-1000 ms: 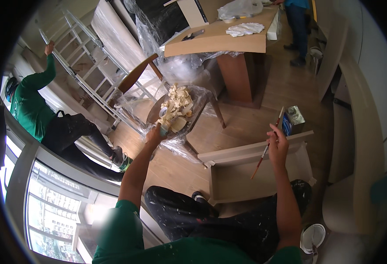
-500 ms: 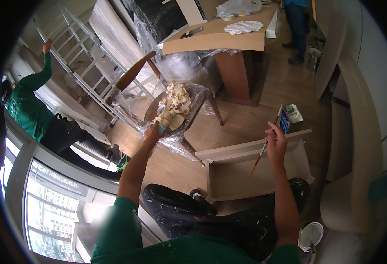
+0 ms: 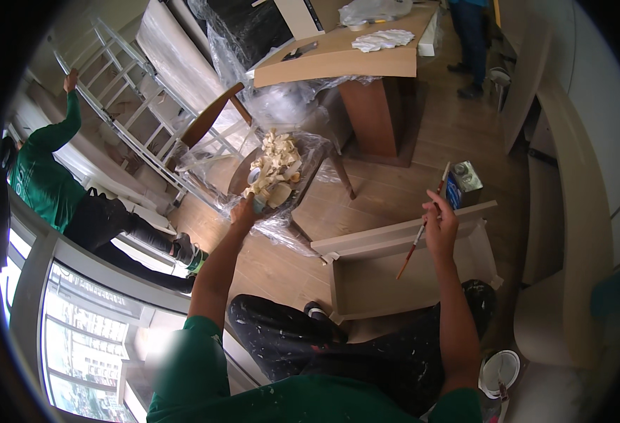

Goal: The person applies adhesive tape to the edges of a wooden drawer and then uses a paintbrush to apply a light-colored substance from a small container onto a wooden block.

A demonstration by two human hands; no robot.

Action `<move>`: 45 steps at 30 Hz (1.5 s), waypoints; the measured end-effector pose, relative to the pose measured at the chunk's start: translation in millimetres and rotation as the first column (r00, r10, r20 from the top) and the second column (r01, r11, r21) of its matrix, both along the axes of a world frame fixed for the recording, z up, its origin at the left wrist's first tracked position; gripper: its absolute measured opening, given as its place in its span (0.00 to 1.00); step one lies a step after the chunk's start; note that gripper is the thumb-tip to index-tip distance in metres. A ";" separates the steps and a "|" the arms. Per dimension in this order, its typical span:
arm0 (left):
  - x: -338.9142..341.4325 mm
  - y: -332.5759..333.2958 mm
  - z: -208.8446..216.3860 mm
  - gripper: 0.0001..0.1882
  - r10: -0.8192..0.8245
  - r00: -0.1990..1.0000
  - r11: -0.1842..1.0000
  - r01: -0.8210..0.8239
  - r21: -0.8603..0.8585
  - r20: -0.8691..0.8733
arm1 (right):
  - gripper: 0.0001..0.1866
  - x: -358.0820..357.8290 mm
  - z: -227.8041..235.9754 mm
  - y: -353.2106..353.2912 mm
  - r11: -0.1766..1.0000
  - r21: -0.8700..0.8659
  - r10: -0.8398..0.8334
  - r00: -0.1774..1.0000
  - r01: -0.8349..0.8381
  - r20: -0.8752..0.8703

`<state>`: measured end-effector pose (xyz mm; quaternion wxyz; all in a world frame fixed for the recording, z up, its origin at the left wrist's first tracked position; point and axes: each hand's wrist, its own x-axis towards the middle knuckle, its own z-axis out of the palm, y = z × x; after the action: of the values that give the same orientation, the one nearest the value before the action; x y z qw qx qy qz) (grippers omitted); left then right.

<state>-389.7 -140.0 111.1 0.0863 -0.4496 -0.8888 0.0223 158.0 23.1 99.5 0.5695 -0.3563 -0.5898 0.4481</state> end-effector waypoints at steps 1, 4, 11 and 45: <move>0.4 0.8 -0.1 0.39 -0.002 1.000 1.000 0.002 -0.001 -0.007 | 0.16 0.4 -1.1 0.6 1.000 0.010 -0.002 1.000 0.002 0.000; -1.9 0.1 0.3 0.39 -0.011 1.000 1.000 0.011 0.004 -0.026 | 0.16 -0.8 -3.5 2.0 1.000 0.028 0.001 1.000 -0.001 -0.004; 2.9 0.6 2.0 0.38 -0.028 0.999 1.000 0.028 -0.004 -0.045 | 0.16 -0.4 -3.4 1.7 1.000 0.021 -0.009 1.000 0.009 -0.001; -4.6 -8.8 16.8 0.42 -0.010 0.989 0.983 -0.017 0.183 0.145 | 0.16 -1.4 -6.2 -0.2 1.000 -0.008 -0.014 0.998 0.014 0.058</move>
<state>-394.2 -148.8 127.9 0.0624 -0.4384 -0.8918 -0.0922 156.5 22.9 93.3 0.5537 -0.3757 -0.6017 0.4362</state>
